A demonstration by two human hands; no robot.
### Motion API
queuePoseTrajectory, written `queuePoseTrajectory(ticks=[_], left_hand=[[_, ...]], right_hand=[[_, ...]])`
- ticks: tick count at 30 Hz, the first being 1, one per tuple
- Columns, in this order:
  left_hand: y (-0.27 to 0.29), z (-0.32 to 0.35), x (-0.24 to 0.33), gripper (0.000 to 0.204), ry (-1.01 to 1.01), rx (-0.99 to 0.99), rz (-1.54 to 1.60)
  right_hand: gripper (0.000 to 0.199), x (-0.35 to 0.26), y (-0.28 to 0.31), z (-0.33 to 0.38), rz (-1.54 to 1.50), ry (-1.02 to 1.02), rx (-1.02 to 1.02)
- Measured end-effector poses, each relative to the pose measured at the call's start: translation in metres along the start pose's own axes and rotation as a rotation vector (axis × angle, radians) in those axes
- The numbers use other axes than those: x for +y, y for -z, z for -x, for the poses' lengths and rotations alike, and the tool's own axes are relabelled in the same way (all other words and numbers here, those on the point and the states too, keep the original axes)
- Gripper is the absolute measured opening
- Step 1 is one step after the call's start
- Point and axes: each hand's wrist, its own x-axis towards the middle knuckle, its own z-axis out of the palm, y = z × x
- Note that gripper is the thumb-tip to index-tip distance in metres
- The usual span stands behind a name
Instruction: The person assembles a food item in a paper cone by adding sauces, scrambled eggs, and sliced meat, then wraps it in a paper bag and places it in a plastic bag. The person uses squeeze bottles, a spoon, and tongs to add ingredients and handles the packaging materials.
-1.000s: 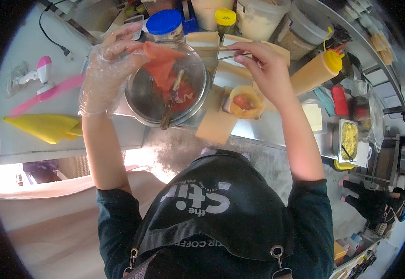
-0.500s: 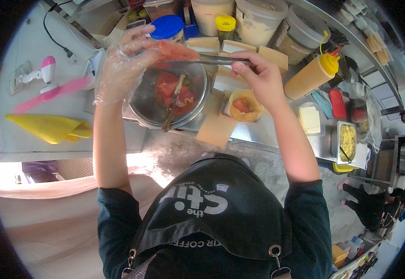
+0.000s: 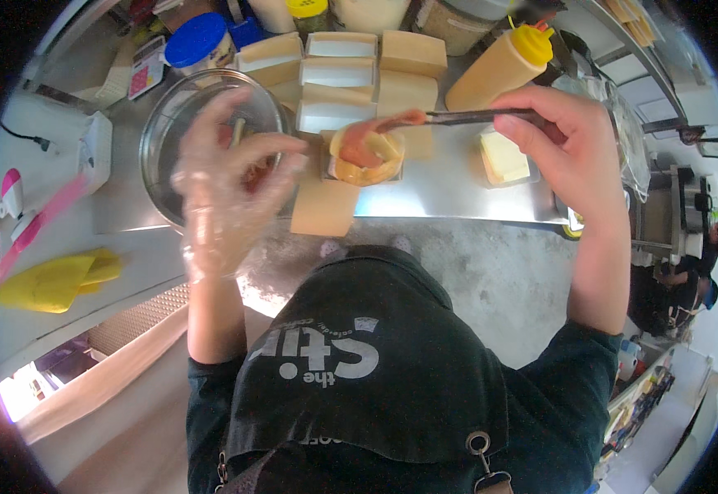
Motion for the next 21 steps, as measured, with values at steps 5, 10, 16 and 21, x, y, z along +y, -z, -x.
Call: queuePoseTrajectory(ticks=[5, 10, 16, 21], left_hand=[[-0.052, -0.002, 0.012, 0.014, -0.133, -0.185, -0.062], [-0.082, -0.002, 0.016, 0.008, -0.171, -0.193, -0.194], [-0.079, 0.002, 0.013, 0.017, -0.173, -0.223, -0.243], [-0.069, 0.006, 0.009, 0.02, -0.159, -0.236, -0.221]], right_hand=[[0.013, -0.005, 0.004, 0.006, 0.112, -0.072, -0.105], [0.014, 0.006, -0.003, 0.002, 0.163, -0.047, -0.163], [0.016, 0.021, -0.014, -0.009, 0.161, -0.076, -0.218], [0.017, 0.019, -0.037, -0.022, 0.004, -0.035, -0.226]])
